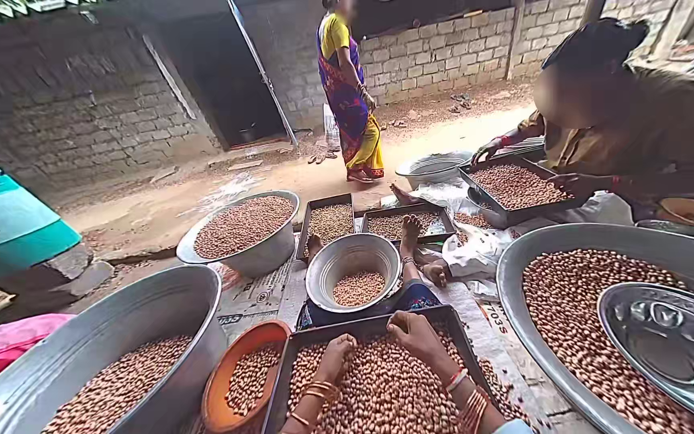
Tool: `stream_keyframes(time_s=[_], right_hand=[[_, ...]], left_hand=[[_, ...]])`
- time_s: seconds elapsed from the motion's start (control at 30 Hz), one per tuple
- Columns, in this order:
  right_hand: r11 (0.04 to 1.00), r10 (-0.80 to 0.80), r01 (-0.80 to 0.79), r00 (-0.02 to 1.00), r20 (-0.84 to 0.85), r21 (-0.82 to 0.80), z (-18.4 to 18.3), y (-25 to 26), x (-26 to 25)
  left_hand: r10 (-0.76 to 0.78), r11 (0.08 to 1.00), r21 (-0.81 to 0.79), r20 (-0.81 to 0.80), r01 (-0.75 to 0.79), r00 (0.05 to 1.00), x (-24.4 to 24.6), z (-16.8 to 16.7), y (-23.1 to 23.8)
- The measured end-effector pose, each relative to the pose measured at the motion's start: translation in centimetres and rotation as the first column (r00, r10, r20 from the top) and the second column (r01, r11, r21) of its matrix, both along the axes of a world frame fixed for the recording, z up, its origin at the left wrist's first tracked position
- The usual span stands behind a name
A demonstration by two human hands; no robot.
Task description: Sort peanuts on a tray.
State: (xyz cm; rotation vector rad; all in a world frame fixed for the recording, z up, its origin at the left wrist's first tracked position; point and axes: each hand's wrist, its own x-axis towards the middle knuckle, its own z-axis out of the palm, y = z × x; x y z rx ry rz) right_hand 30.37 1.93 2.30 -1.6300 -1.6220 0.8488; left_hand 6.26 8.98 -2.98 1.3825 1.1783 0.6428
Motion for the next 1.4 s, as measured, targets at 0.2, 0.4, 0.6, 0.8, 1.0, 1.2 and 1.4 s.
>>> stream_keyframes(time_s=[0.2, 0.4, 0.6, 0.8, 1.0, 1.2, 1.4], right_hand=[[0.986, -0.096, 0.164, 0.657, -0.748, 0.018, 0.2, 0.1, 1.6], [0.975, -0.174, 0.221, 0.766, -0.619, -0.001, 0.4, 0.3, 3.3], [0.993, -0.101, 0.104, 0.994, 0.049, -0.056, 0.2, 0.3, 4.3], [0.979, -0.093, 0.136, 0.959, 0.267, -0.149, 1.3, -0.6, 4.4], [0.99, -0.127, 0.14, 0.941, 0.315, -0.02, 0.3, -1.4, 4.9], [0.996, -0.013, 0.049, 0.914, 0.406, -0.077, 0.1, -1.0, 5.7], [0.991, 0.124, -0.076, 0.852, 0.509, -0.114, -0.1, -0.7, 4.2]], left_hand=[[-0.162, 0.982, -0.095, 0.01, 0.162, 0.987, 0.1, 2.4, -1.9], [-0.339, 0.929, -0.14, 0.047, 0.343, 0.939, 0.3, 3.7, -5.2], [-0.495, 0.838, -0.26, 0.011, 0.481, 0.869, 0.1, 2.5, -7.5], [-0.253, 0.964, -0.03, -0.421, 0.266, 0.871, -4.1, 2.7, -5.3], [-0.091, 0.991, 0.044, -0.493, 0.129, 0.866, -8.3, 3.3, -4.7], [-0.017, 0.991, 0.099, -0.567, 0.088, 0.823, -8.9, 4.2, -4.9], [-0.032, 0.969, 0.176, -0.609, 0.175, 0.793, -6.6, 5.1, -4.9]])
